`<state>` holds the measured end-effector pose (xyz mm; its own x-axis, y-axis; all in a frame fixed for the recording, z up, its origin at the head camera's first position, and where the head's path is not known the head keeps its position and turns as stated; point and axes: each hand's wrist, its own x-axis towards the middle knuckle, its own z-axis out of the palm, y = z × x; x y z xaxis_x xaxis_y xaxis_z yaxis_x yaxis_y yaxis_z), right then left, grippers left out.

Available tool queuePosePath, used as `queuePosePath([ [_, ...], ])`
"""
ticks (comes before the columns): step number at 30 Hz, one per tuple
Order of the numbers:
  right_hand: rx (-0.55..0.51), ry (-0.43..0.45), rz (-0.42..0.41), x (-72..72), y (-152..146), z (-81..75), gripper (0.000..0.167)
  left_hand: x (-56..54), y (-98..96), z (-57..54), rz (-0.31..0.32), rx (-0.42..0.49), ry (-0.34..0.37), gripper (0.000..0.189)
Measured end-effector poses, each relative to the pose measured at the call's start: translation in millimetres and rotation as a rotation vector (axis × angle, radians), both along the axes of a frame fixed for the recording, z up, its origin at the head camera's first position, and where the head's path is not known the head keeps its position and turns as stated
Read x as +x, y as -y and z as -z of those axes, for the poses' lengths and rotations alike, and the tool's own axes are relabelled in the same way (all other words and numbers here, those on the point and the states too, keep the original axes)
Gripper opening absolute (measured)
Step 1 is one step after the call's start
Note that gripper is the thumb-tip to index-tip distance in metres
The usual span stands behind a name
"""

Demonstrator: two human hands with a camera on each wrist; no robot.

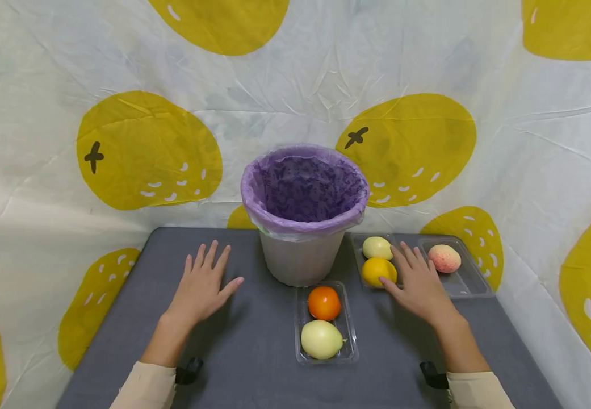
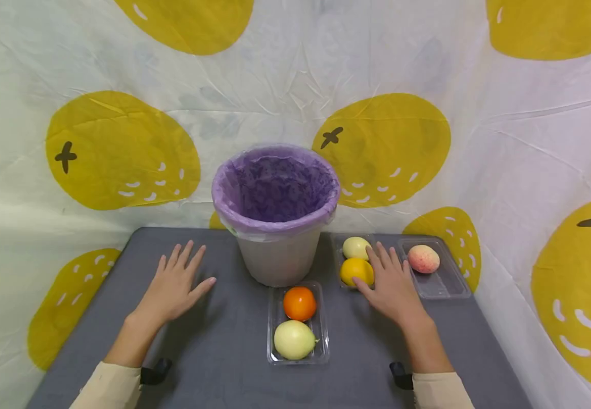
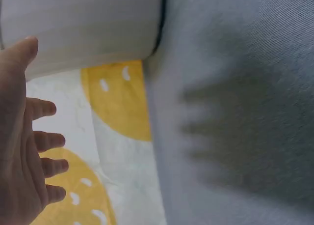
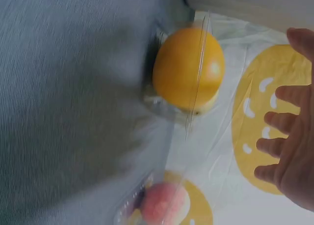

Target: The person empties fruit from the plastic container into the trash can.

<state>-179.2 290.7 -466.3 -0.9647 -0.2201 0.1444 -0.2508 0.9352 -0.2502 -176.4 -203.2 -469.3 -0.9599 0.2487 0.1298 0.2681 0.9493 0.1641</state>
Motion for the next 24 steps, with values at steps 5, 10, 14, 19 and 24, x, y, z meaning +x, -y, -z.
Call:
queuePosePath([
  [5,-0.013,-0.106,-0.047,-0.3,-14.3,-4.9,0.076,0.1,2.3,-18.9,0.021,0.007,-0.012,0.085],
  [10,-0.021,-0.132,-0.053,-1.3,-33.5,-7.8,0.074,-0.6,2.4,-40.3,0.047,0.02,-0.049,0.084],
  [14,-0.07,-0.098,-0.041,-2.4,-49.7,-10.8,0.075,-1.4,3.0,-56.7,0.079,0.044,-0.139,0.081],
  [19,-0.175,-0.061,-0.033,-5.7,-69.3,-13.0,0.073,-5.0,4.7,-73.8,0.127,0.056,-0.265,0.08],
  [24,-0.243,-0.106,-0.018,-12.1,-88.5,-10.4,0.069,-10.1,5.4,-94.4,0.139,0.08,-0.3,0.079],
])
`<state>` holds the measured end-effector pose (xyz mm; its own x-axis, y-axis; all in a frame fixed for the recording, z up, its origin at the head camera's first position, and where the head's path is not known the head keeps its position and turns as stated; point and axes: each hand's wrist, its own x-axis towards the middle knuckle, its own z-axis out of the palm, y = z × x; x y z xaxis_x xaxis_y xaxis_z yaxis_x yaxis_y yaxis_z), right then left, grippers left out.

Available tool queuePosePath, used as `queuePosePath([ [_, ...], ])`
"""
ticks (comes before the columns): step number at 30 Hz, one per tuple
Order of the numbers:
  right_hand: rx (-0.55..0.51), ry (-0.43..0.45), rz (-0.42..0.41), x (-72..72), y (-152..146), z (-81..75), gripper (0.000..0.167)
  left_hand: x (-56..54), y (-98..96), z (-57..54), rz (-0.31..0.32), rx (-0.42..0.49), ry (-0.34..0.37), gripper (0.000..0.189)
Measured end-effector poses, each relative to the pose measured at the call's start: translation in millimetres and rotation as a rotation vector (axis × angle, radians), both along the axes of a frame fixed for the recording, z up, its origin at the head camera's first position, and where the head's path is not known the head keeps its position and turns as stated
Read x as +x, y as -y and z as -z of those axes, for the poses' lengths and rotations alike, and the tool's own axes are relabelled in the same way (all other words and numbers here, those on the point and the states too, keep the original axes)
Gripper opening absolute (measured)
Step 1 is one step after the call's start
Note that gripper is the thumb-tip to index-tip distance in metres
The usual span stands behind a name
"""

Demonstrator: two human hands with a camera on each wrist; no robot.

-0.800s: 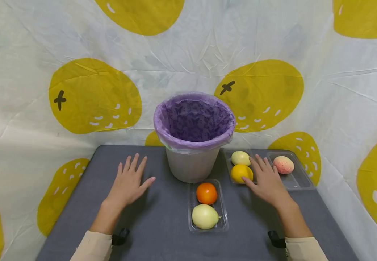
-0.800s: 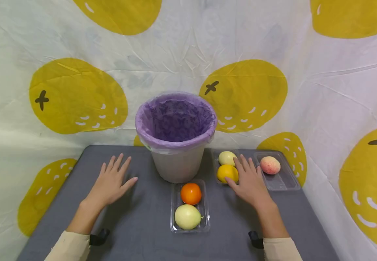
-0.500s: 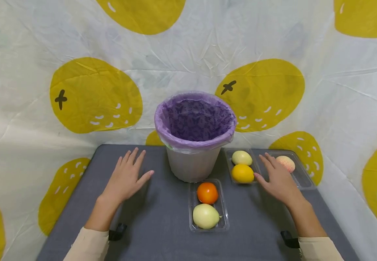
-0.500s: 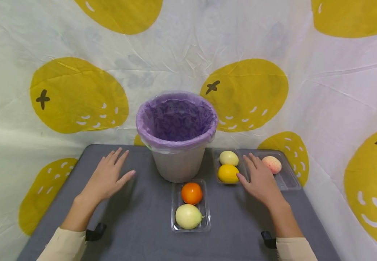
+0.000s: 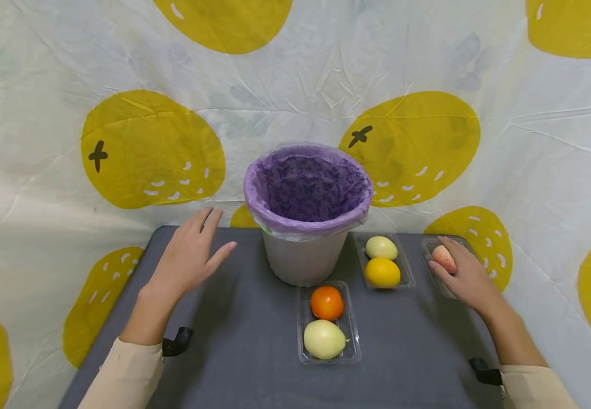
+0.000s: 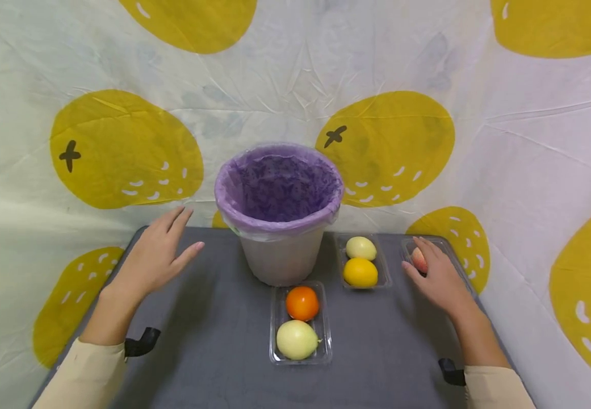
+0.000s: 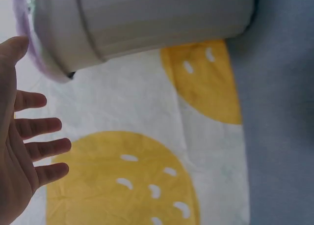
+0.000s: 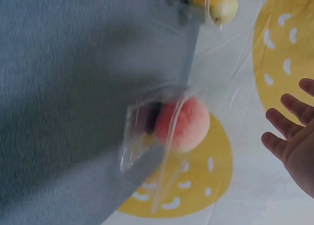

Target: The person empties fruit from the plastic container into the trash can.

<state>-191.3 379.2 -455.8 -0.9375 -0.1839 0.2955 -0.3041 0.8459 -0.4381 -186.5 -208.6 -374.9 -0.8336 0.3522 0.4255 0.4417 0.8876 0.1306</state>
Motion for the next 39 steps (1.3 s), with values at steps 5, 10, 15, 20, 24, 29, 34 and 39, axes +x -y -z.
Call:
queuePosePath([
  [5,-0.068,0.072,0.034,-1.4,-15.2,-4.2,0.073,-6.0,-3.1,-22.5,-0.022,0.031,0.038,0.079],
  [10,-0.105,0.137,0.056,-3.7,-33.1,-6.4,0.073,-17.2,-11.3,-40.4,0.002,0.095,0.054,0.074],
  [15,-0.072,0.185,0.111,-8.5,-51.7,-5.8,0.074,-32.0,-22.3,-53.7,0.025,0.169,0.121,0.073],
  [20,-0.066,0.236,0.153,-11.8,-66.3,-2.7,0.075,-48.7,-30.1,-61.1,0.023,0.296,0.219,0.072],
  [24,-0.092,0.294,0.203,-11.4,-78.1,0.6,0.076,-59.9,-36.1,-65.7,0.032,0.435,0.314,0.07],
  [29,-0.146,0.348,0.257,-13.2,-91.7,3.7,0.077,-74.0,-42.2,-70.5,-0.015,0.56,0.42,0.069],
  [34,-0.171,0.412,0.292,-18.7,-105.9,8.1,0.078,-84.7,-46.8,-72.7,-0.049,0.651,0.485,0.065],
  [39,-0.273,0.495,0.31,-23.2,-119.5,16.0,0.082,-91.3,-53.0,-73.9,-0.03,0.765,0.539,0.058],
])
